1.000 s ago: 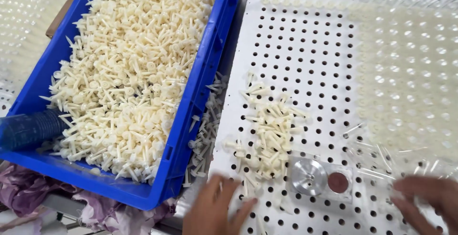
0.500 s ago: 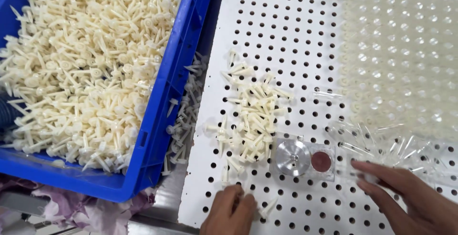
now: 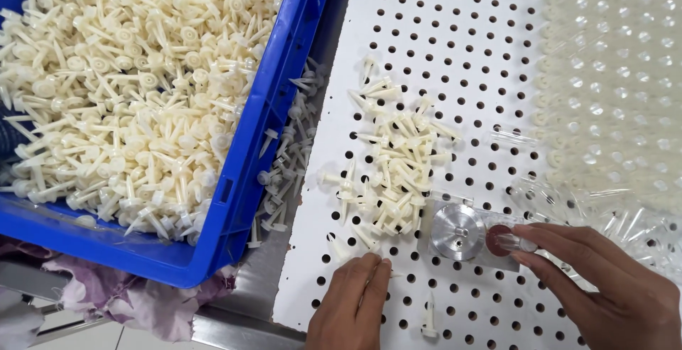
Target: The person repeatedly picks small white candle wicks from a blue bin and inserts them into clear plastic tubes, then places the filled tubes into a perforated white tray. The process continues throughout the clip with consistent hand movements and placement of finished units.
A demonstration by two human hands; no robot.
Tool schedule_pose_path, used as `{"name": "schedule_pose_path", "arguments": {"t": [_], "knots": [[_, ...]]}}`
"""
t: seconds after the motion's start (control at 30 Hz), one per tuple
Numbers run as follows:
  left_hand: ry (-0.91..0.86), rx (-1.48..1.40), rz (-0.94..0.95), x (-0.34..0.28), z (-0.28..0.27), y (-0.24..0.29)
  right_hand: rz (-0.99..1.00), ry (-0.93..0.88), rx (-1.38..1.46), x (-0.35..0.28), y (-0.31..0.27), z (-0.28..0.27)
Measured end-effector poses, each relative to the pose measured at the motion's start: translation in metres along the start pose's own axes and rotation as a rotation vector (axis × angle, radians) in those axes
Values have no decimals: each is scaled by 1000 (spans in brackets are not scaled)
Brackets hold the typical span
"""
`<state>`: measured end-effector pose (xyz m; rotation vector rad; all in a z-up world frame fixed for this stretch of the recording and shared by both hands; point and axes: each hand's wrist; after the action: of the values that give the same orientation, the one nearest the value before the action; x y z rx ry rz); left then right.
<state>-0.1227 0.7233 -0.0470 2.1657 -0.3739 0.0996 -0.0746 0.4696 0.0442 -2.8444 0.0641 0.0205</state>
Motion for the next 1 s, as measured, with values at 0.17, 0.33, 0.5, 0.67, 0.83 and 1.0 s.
{"name": "schedule_pose_path", "arguments": {"t": [0.17,0.33,0.5,0.67,0.83,1.0], "knots": [[34,-61,-10,1,2,-3,-156,-23,-127,3,18,1],[112,-226,-9,3,6,-1,-34,-55,-56,-8,41,13],[-8,-1311,-353,7,15,-2,-96,31,491,-35,75,34],[-153,-1688,-768,10,38,-6,79,-89,747,-51,62,34],[-206,-1696,-844,3,53,-2,104,-124,1031,-58,62,43],[13,-1234,-125,5,38,26,215,-215,1059,-60,77,57]]}}
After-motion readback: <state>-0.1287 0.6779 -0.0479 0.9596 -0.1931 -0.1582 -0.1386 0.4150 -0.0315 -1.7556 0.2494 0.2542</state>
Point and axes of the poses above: each hand's wrist, its own x-axis towards the middle knuckle, its own z-axis out of the palm, y = z × x, and after that the axes turned 13 degrees about -x, right-handed
